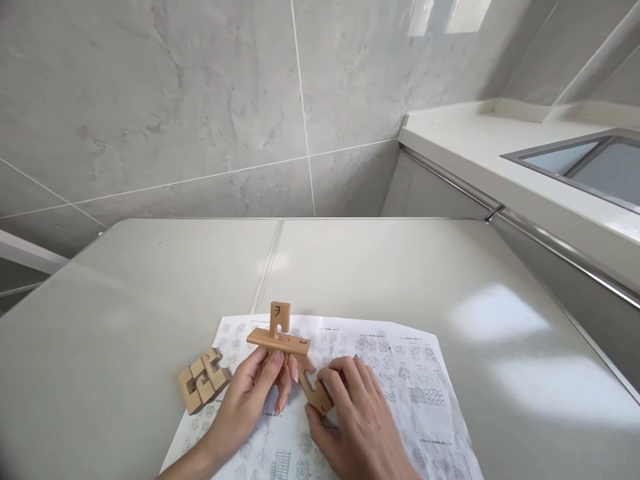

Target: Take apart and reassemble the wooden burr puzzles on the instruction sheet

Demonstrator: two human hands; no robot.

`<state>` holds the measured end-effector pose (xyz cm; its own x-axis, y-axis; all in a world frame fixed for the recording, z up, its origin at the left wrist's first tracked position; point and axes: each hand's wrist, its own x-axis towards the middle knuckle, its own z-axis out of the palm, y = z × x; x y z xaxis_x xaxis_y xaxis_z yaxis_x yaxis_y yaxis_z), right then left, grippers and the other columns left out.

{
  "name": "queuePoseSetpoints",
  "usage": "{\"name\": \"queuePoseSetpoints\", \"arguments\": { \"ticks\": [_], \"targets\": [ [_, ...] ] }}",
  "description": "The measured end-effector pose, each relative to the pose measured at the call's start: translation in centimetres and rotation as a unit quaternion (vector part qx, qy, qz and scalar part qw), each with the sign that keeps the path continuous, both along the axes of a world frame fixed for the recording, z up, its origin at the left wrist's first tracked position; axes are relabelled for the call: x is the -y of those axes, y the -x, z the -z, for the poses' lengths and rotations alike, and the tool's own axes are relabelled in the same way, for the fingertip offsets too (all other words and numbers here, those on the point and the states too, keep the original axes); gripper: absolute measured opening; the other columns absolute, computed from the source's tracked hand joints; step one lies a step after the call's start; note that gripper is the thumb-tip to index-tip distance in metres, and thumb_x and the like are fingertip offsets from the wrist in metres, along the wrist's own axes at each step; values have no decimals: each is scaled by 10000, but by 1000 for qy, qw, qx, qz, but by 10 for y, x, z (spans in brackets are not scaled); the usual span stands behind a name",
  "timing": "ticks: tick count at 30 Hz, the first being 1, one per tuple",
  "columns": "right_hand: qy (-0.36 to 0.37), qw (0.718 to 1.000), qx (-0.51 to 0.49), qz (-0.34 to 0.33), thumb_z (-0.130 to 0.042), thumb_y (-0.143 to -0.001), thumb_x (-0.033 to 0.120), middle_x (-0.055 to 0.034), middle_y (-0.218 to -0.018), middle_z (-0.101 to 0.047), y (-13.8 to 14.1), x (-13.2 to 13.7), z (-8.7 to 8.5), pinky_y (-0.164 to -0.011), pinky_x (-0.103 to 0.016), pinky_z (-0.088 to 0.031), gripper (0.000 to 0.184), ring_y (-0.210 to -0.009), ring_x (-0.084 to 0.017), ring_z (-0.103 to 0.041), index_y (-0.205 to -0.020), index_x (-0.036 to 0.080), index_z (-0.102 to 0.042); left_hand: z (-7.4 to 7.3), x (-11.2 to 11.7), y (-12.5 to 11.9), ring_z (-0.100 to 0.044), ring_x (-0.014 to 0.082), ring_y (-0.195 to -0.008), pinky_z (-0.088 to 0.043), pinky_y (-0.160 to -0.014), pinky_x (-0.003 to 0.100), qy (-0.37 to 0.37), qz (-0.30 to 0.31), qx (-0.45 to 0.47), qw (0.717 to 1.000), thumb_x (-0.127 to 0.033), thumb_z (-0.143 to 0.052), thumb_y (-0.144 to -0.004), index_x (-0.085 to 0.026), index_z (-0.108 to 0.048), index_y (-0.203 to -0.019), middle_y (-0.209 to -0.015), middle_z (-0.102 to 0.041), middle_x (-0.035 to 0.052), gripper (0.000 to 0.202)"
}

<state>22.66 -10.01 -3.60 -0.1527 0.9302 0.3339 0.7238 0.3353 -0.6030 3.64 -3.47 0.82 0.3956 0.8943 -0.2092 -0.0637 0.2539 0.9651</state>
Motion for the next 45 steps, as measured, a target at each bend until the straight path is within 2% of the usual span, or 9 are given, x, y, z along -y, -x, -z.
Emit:
{"name": "queuePoseSetpoints", "arguments": {
  "ticks": [6, 13, 17, 25, 31, 36, 40, 42, 45],
  "targets": [
    [-7, 999, -13, 37, -593, -995, 138, -59, -940, -628, -4, -4, 3, -683, -401, -564, 168, -816, -271, -626, -1089, 248, -508, 0, 1, 0, -540, 86, -564, -489, -591, 264, 6, -2, -13, 1000, -574, -591, -1093, -169, -648, -950, -917, -680, 35, 433],
    [-9, 999, -9, 29, -592, -1012, 144, -86, -1025, -671, -6, -5, 4, -761, -429, -588, 267, -904, -298, -658, -1256, 240, -542, -2, 1, 0, -522, 105, -556, -477, -592, 261, 5, 1, -23, 1000, -602, -605, -1077, -171, -667, -906, -724, -621, -5, 468],
    [-6, 1000, -5, 19, -583, -1025, 142, -88, -1034, -666, -6, -5, 4, -760, -439, -586, 241, -908, -301, -653, -1240, 244, -548, -4, 1, -1, -505, 110, -547, -463, -584, 260, 3, 1, -26, 1000, -605, -606, -1074, -171, -677, -892, -660, -590, -18, 476],
    [-1, 1000, -4, 15, -590, -1034, 171, -55, -939, -629, -8, -5, 2, -706, -418, -572, 125, -829, -282, -634, -1074, 262, -515, -1, 3, 0, -529, 94, -562, -474, -582, 268, -6, 3, -26, 1000, -606, -597, -1077, -172, -671, -946, -903, -686, 41, 459],
    [-18, 999, -26, 18, -566, -1053, 188, -25, -875, -646, -8, -6, 0, -663, -355, -552, 105, -740, -241, -648, -1016, 271, -513, -2, 3, 1, -510, 107, -560, -465, -587, 262, -15, 1, -36, 999, -599, -583, -1085, -177, -666, -922, -763, -633, 2, 460],
    [22, 994, -94, 53, -586, -1075, 308, 11, -778, -658, -10, -8, 0, -611, -318, -486, 112, -653, -216, -632, -974, 277, -550, -3, 3, 1, -520, 99, -557, -460, -593, 269, -22, -6, -42, 999, -604, -602, -1070, -170, -668, -939, -892, -694, 35, 458],
    [147, 956, -228, 109, -621, -1079, 527, 28, -699, -621, -16, -11, -12, -547, -305, -371, 294, -535, -164, -463, -941, 268, -603, -6, 4, 0, -537, 102, -557, -472, -593, 267, -27, -10, -34, 999, -602, -629, -1055, -163, -688, -931, -887, -712, 39, 460],
    [183, 921, -328, 106, -659, -1047, 605, 18, -706, -635, -19, -14, -20, -565, -310, -365, 364, -563, -164, -470, -948, 258, -614, -6, 4, -1, -560, 106, -557, -473, -585, 264, -29, -7, -29, 999, -613, -649, -1041, -155, -711, -946, -882, -725, 46, 472],
    [234, 849, -468, 71, -745, -980, 654, 5, -764, -677, -25, -18, -31, -561, -291, -368, 436, -623, -169, -531, -1059, 246, -614, -6, 5, -1, -599, 113, -560, -465, -562, 265, -31, 0, -29, 999, -631, -685, -1014, -138, -753, -987, -947, -763, 85, 499]
  ]
}}
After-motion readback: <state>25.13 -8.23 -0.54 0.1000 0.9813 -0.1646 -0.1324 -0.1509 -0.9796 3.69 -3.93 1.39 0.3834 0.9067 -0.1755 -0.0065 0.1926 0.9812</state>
